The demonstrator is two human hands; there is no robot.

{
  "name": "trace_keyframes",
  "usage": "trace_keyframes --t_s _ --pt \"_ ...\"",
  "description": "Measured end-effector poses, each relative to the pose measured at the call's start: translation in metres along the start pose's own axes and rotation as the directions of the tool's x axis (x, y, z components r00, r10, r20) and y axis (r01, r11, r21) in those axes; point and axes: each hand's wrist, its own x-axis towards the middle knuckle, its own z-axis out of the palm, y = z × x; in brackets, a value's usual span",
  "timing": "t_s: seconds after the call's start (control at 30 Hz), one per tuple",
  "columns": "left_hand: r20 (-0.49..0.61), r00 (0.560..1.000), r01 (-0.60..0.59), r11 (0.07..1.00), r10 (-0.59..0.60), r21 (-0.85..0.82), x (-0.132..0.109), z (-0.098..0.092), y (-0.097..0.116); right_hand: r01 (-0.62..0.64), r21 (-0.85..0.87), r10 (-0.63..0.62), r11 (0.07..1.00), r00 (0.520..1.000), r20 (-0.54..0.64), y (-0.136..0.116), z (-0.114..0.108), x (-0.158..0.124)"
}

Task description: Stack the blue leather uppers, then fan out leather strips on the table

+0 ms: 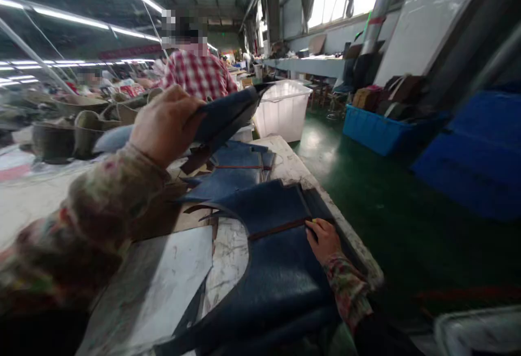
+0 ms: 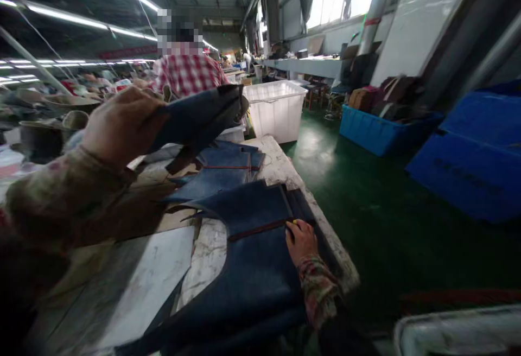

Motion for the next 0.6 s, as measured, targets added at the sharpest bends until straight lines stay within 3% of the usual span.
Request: trace_keyframes --t_s 0.07,0.1,0.13,0.2,0.23,0.27,0.3,0.4,0.47,0.6 --pt "0.173 0.971 -0.159 0.986 0.165 -0.050 -0.046 -0.013 0.057 -0.009 0.005 0.009 1.000 1.000 0.005 0.001 0.000 0.000" --pt "0.289 0.914 -0.259 0.958 0.284 -0.122 -0.071 -0.015 0.084 -0.013 0.008 0.013 1.000 1.000 0.007 0.002 0.000 0.000" --pt "0.415 0.836 -0.309 0.933 0.360 -0.186 -0.097 -0.013 0.109 -0.016 0.011 0.016 1.000 1.000 0.010 0.003 0.000 0.001" --pt "0.638 0.622 -0.305 0.891 0.454 -0.337 -0.151 0.003 0.149 -0.020 0.016 0.020 1.000 1.000 0.017 0.004 0.000 0.001" --pt "0.691 0.524 -0.278 0.867 0.498 -0.414 -0.176 0.014 0.163 -0.023 0.018 0.023 1.000 1.000 0.020 0.004 -0.001 0.002" --pt "0.713 0.456 -0.247 0.845 0.533 -0.474 -0.198 0.026 0.173 -0.027 0.019 0.026 0.999 0.999 0.023 0.004 -0.001 0.002" --pt "0.718 0.439 -0.203 0.838 0.540 -0.506 -0.216 0.037 0.178 -0.031 0.020 0.030 0.999 0.999 0.025 0.003 -0.002 0.002" --pt "0.717 0.506 -0.119 0.863 0.479 -0.492 -0.242 0.052 0.177 -0.041 0.021 0.040 0.999 0.999 0.032 0.001 -0.004 0.002" --pt "0.700 0.537 -0.127 0.865 0.471 -0.485 -0.239 0.049 0.172 -0.046 0.022 0.045 0.999 0.998 0.033 -0.001 -0.005 0.002" --pt "0.642 0.558 -0.204 0.837 0.526 -0.508 -0.225 0.039 0.174 -0.054 0.030 0.053 0.998 0.998 0.034 -0.004 -0.007 0.002"
